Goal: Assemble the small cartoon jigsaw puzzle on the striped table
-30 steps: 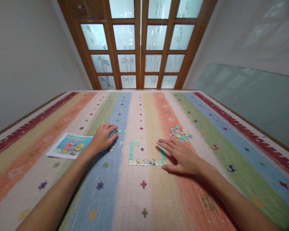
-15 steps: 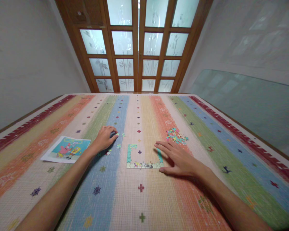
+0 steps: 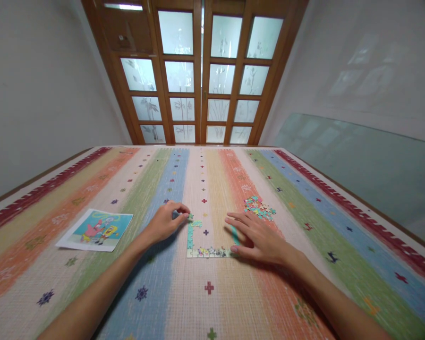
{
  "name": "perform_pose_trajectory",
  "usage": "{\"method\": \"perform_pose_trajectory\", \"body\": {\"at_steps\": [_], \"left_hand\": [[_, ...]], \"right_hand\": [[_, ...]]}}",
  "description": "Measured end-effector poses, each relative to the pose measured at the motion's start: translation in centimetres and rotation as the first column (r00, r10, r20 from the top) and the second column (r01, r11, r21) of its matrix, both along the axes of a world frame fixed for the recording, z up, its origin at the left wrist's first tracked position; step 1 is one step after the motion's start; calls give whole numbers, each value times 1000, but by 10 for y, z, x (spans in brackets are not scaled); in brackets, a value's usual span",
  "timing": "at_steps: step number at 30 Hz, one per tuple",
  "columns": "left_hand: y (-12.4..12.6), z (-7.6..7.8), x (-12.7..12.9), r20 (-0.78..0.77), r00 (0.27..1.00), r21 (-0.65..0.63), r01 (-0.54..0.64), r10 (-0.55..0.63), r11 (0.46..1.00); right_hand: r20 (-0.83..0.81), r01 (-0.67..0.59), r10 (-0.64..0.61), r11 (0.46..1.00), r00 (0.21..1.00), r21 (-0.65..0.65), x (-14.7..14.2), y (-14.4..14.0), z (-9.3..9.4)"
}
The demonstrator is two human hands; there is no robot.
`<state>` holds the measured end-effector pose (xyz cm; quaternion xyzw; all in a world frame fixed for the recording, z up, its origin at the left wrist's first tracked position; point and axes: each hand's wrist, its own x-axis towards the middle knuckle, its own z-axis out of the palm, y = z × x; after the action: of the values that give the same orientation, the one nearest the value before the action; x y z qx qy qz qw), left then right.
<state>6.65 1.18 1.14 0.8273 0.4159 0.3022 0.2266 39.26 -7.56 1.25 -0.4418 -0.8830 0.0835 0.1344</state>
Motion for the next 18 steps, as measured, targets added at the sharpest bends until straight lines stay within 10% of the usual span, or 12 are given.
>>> {"method": "perform_pose_trajectory", "body": {"at_steps": [7, 18], "left_hand": [[-8, -13, 26, 15, 997, 37, 73, -73, 997], [-22, -13, -2, -230, 962, 272, 208, -146, 939]], "right_hand": [[-20, -49, 49, 998, 999, -34, -13, -1, 1], [-49, -139, 135, 987, 990, -82, -32, 12, 8]]}}
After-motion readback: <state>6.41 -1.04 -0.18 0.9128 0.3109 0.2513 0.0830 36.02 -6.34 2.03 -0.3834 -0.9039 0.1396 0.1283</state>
